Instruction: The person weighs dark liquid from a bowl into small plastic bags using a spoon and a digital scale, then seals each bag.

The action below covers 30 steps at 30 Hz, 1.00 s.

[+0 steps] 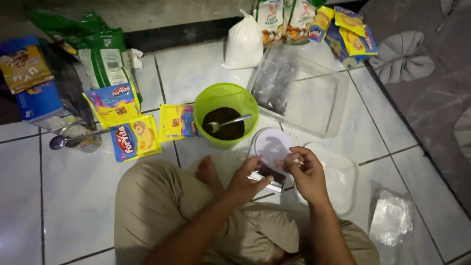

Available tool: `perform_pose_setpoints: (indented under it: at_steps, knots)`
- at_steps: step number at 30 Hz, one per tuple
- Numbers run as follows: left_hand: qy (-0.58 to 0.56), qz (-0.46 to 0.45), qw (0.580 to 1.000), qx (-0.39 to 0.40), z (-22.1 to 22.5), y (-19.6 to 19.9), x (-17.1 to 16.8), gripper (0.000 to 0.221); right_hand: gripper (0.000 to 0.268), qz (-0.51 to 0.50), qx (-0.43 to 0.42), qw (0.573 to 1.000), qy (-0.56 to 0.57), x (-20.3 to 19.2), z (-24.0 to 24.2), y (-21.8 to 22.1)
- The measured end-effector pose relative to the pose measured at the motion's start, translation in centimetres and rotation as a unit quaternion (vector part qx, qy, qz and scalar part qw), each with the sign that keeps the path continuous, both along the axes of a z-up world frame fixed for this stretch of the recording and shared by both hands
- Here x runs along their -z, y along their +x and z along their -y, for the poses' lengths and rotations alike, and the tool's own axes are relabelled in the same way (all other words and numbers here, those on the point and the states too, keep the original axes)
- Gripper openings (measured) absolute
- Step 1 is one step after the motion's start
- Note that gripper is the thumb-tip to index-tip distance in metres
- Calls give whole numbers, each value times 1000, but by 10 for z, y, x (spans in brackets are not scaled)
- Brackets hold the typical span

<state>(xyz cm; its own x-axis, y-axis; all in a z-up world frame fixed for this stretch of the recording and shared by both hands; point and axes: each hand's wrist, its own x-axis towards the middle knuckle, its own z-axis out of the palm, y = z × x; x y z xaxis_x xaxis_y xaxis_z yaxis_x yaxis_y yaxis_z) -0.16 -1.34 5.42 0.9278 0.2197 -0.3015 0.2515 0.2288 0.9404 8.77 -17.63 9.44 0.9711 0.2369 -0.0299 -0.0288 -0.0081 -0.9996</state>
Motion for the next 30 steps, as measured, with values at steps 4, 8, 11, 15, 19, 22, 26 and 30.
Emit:
perform_pose_setpoints:
  at_steps: [4, 8, 11, 15, 19, 22, 26, 30]
  knots:
    - [-149, 57, 985, 63, 9, 12, 22, 49, 45, -23, -5, 1000, 4, -53, -23, -4]
    - [-265, 88, 960, 21, -4, 24, -15, 32, 52, -10, -49, 999, 8, -83, -52, 14]
    - [-318, 105, 942, -22, -15, 37, -26, 28, 42, -29, -125, 992, -7, -98, -84, 30]
    - [-405, 98, 907, -64, -38, 43, -34, 30, 26, -138, -161, 976, -51, -96, -122, 47]
    - [-434, 87, 892, -87, -41, 49, -27, 30, 29, -200, -138, 967, -74, -99, -149, 60]
    - [-456, 77, 882, -88, -36, 54, -17, 27, 20, -229, -130, 962, -79, -71, -144, 82]
    - [-451, 67, 886, -87, -35, 56, -18, 29, 20, -230, -120, 963, -75, -74, -146, 79]
    - [-454, 69, 883, -97, -32, 58, -15, 25, 25, -232, -121, 960, -95, -89, -154, 70]
